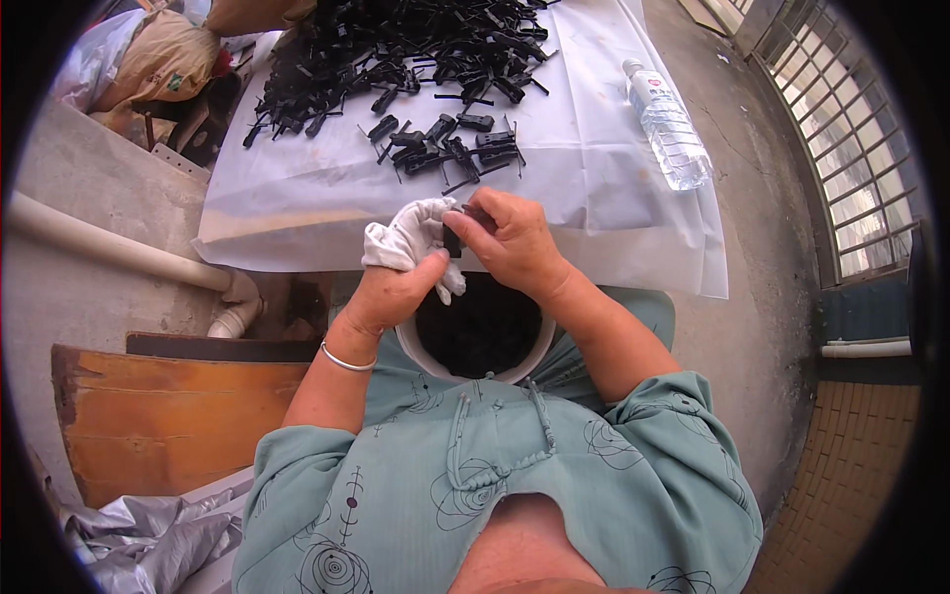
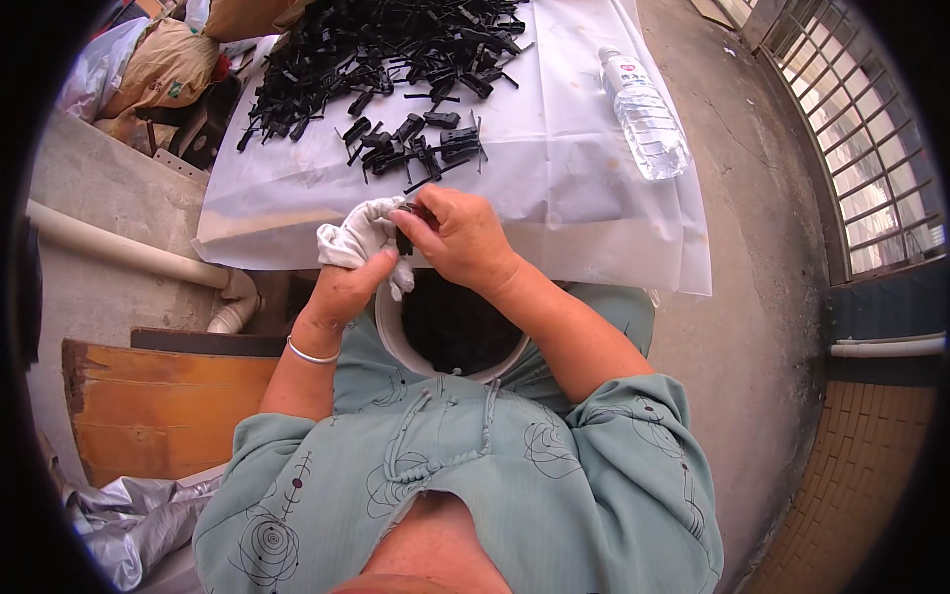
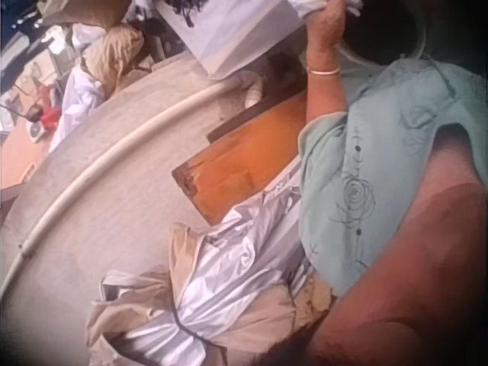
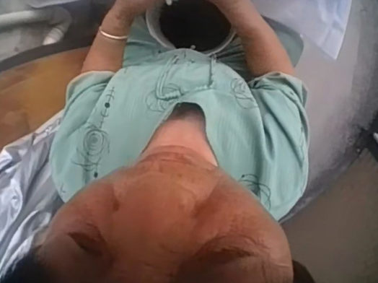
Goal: Wiping small black plastic components with a white cloth at a workstation.
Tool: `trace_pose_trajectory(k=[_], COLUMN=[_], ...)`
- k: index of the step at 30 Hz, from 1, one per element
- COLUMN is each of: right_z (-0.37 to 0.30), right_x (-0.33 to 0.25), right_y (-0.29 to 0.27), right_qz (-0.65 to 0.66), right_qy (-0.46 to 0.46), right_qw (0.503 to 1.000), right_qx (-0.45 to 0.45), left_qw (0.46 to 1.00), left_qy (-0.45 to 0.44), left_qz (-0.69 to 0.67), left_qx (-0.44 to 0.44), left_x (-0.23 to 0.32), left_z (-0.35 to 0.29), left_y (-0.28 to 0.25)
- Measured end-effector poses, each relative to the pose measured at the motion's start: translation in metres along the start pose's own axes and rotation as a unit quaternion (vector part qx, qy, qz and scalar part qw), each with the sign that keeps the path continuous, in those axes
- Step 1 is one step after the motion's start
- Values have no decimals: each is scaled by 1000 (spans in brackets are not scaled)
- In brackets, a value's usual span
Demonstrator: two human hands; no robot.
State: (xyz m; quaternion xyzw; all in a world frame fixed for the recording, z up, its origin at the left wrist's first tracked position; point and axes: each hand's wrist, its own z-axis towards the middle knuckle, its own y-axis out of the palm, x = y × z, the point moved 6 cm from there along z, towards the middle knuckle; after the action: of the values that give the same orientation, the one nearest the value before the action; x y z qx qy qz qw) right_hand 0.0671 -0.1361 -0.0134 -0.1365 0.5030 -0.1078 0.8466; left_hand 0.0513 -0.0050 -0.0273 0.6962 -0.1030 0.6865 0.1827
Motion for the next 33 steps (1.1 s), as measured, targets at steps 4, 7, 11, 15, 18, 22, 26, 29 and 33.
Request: trace_pose_trajectory(k=[4,7,11,15,18,22,26,29,33], right_z=[-4,-3,-7,-14,-22,-25,-21,-14,-14], right_x=[5,4,1,12,29,39,28,18,16], right_y=[8,6,16,26,38,49,44,21,13], right_qz=[60,129,94,93,147,209,238,170,-29], right_qy=[54,5,36,102,129,168,147,119,72], right_qw=[994,990,987,984,978,961,956,971,964], right_qx=[-80,-57,-123,-114,-71,-67,-92,-117,-256], left_qw=[998,994,991,914,863,839,885,962,996], left_qy=[10,-4,11,198,250,221,220,164,8], left_qz=[56,89,96,333,420,477,384,197,-17], left_qx=[14,56,89,117,131,136,147,95,83], left_x=[3,9,3,14,20,14,10,3,-8], left_z=[-2,-3,-3,-4,-7,-8,-8,-2,-4], left_y=[-2,1,-3,0,4,5,-2,-5,-15])
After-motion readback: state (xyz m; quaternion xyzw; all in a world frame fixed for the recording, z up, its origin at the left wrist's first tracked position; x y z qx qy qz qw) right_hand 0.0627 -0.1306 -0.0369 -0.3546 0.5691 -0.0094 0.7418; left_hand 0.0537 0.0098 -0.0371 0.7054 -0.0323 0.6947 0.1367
